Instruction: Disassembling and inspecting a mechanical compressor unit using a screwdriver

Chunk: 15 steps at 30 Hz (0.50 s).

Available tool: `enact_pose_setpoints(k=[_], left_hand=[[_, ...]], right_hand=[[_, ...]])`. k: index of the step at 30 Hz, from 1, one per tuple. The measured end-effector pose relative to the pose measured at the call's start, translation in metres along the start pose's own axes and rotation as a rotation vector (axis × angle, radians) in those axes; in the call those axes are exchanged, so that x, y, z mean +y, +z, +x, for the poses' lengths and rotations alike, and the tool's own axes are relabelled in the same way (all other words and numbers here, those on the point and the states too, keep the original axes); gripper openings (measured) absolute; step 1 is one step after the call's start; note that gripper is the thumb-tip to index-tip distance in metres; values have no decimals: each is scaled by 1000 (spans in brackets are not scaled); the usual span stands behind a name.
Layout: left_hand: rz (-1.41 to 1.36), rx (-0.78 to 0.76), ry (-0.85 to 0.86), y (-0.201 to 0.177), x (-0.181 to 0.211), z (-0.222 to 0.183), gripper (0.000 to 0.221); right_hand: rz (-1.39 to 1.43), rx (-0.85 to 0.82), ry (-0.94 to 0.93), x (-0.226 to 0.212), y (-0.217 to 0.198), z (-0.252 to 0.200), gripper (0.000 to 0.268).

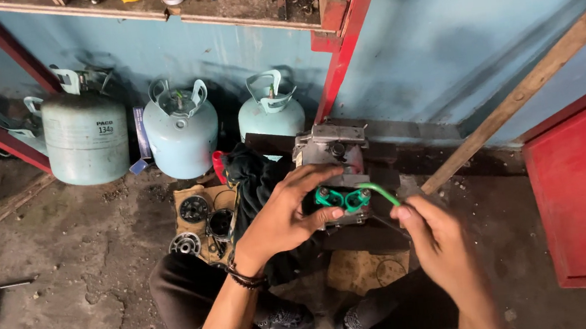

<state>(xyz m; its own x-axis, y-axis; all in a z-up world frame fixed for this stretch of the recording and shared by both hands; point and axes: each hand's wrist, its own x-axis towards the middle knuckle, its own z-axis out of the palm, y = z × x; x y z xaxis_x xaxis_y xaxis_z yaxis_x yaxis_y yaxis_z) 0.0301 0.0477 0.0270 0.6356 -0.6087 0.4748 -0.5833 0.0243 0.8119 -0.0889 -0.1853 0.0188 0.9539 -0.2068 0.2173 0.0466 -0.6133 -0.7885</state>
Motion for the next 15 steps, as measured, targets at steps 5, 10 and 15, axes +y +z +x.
enact_pose_setpoints(k=[5, 10, 15], left_hand=[[-7, 13, -12, 3, -2, -4, 57], [-106, 59, 21, 14, -20, -13, 55], [-227, 140, 40, 28, -39, -17, 35]], right_hand=[[-216, -72, -65, -43, -10, 26, 16], [-344, -95, -43, -62, 3, 28, 17], [-557, -129, 180, -93, 6, 16, 23]])
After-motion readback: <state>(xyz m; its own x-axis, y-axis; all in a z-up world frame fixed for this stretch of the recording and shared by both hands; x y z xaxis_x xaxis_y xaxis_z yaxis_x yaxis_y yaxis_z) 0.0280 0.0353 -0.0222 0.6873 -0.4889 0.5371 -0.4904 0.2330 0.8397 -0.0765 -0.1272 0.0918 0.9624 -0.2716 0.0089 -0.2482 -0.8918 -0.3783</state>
